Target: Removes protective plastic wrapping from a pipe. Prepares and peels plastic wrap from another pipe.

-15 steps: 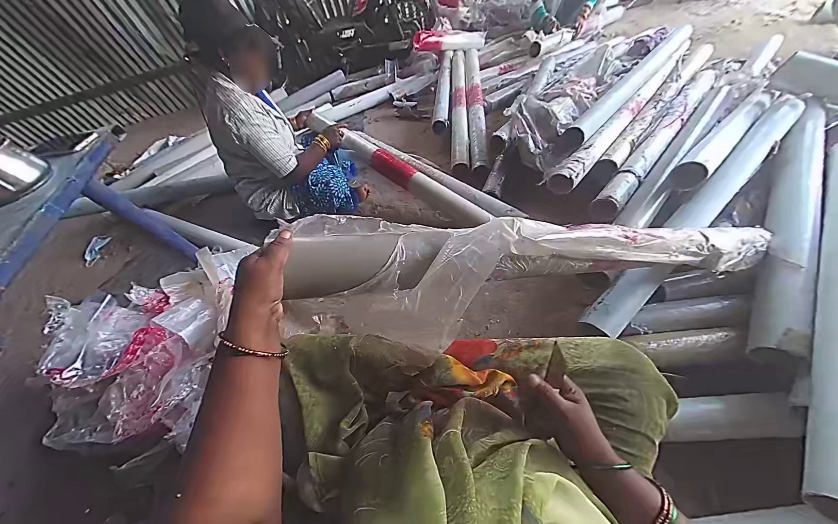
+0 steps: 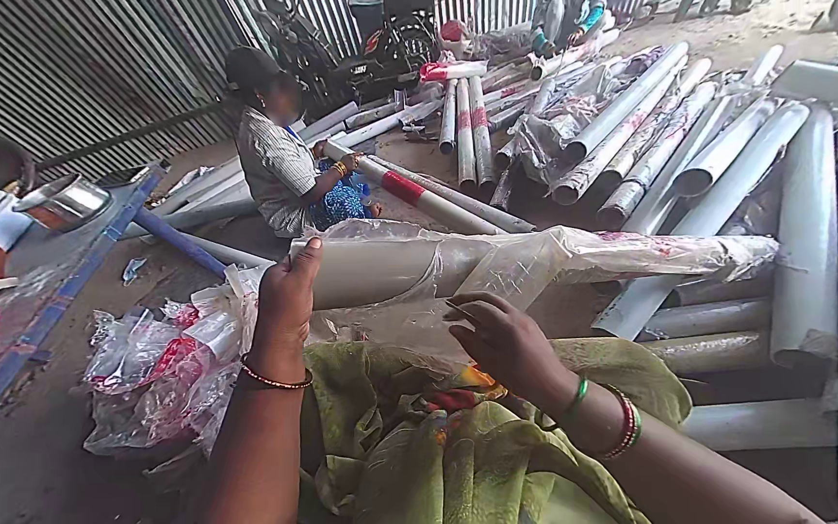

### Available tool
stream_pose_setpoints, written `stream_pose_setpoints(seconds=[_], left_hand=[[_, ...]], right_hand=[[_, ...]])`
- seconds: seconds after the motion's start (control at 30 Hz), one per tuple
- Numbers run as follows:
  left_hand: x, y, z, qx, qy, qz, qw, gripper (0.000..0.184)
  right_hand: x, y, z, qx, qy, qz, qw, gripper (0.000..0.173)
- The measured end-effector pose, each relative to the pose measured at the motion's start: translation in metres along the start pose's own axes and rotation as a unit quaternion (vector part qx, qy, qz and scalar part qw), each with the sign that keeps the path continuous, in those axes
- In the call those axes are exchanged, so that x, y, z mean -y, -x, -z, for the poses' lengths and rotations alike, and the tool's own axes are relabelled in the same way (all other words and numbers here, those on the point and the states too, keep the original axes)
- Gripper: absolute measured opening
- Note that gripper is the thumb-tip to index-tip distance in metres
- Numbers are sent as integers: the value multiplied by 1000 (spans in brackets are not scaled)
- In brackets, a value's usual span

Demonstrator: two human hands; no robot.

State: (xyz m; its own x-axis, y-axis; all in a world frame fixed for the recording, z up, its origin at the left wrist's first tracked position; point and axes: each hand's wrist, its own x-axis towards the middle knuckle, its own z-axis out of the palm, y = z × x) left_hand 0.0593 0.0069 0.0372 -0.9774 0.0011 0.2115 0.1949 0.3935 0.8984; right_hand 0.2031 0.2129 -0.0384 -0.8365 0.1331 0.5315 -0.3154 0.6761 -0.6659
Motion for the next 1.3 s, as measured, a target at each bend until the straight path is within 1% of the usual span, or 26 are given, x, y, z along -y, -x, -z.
stream_pose_setpoints(seconds=[0.03, 0.1, 0.13, 0.17, 0.2, 0.27, 0.3, 0.37, 0.43, 0.53, 0.63, 0.77, 0.83, 0.93, 1.0, 1.03, 1.07, 1.13, 1.23, 1.3], left_hand=[[-3, 0, 0, 2, -3, 2, 1000, 49], [-10, 1, 0, 1, -20, 9, 1000, 51], [-13, 1, 0, 1, -23, 10, 1000, 52], [-15, 0, 0, 3, -19, 6, 1000, 52], [-16, -1, 0, 5, -12, 2, 1000, 51], [-18, -3, 0, 9, -5, 1, 1000, 51], [-19, -4, 0, 13, -6, 4, 1000, 52], [-19, -4, 1, 23, -16, 9, 1000, 55], [-17, -5, 1, 24, -25, 3, 999, 57], [-11, -8, 1, 28, -24, -10, 999, 60], [-11, -17, -2, 27, -13, -17, 999, 54], [-17, -35, -9, 22, -6, -1, 1000, 53], [-19, -46, -12, 22, -2, 17, 1000, 56], [-13, -66, -18, 21, -10, 27, 999, 58], [-5, -76, -22, 13, -9, 32, 999, 60], [-2, -77, -22, 13, -10, 34, 999, 61], [1, -74, -21, 14, -12, 32, 999, 60], [8, -59, -16, 21, -38, 20, 999, 63], [21, -38, -13, 11, -63, 10, 998, 55], [31, -24, -10, 4, -61, 3, 998, 50]], right_hand=[[8, -8, -2, 62, 24, -44, 997, 26], [20, -26, -3, 196, 34, -142, 970, 43], [22, -32, -6, 232, 19, -173, 957, 48], [25, -36, -9, 242, -6, -194, 951, 50], [26, -38, -13, 231, -43, -207, 950, 50], [30, -41, -22, 233, -119, -249, 932, 45], [29, -42, -27, 246, -137, -267, 921, 44], [31, -43, -38, 274, -133, -280, 911, 41], [35, -43, -46, 261, -151, -284, 910, 43], [48, -39, -48, 213, -196, -299, 909, 31], [53, -35, -43, 194, -205, -296, 913, 20], [48, -27, -32, 174, -163, -288, 928, 18], [41, -20, -23, 178, -97, -265, 943, 19], [26, 5, -1, 191, 30, -203, 960, 29], [-5, 29, 25, 146, 81, -187, 968, 28], [-23, 39, 42, 134, 108, -182, 968, 28], [-39, 47, 59, 140, 139, -177, 964, 29], [-58, 58, 81, 146, 190, -149, 959, 30], [-63, 65, 98, 130, 190, -123, 965, 29], [-62, 69, 109, 97, 133, -130, 978, 29]])
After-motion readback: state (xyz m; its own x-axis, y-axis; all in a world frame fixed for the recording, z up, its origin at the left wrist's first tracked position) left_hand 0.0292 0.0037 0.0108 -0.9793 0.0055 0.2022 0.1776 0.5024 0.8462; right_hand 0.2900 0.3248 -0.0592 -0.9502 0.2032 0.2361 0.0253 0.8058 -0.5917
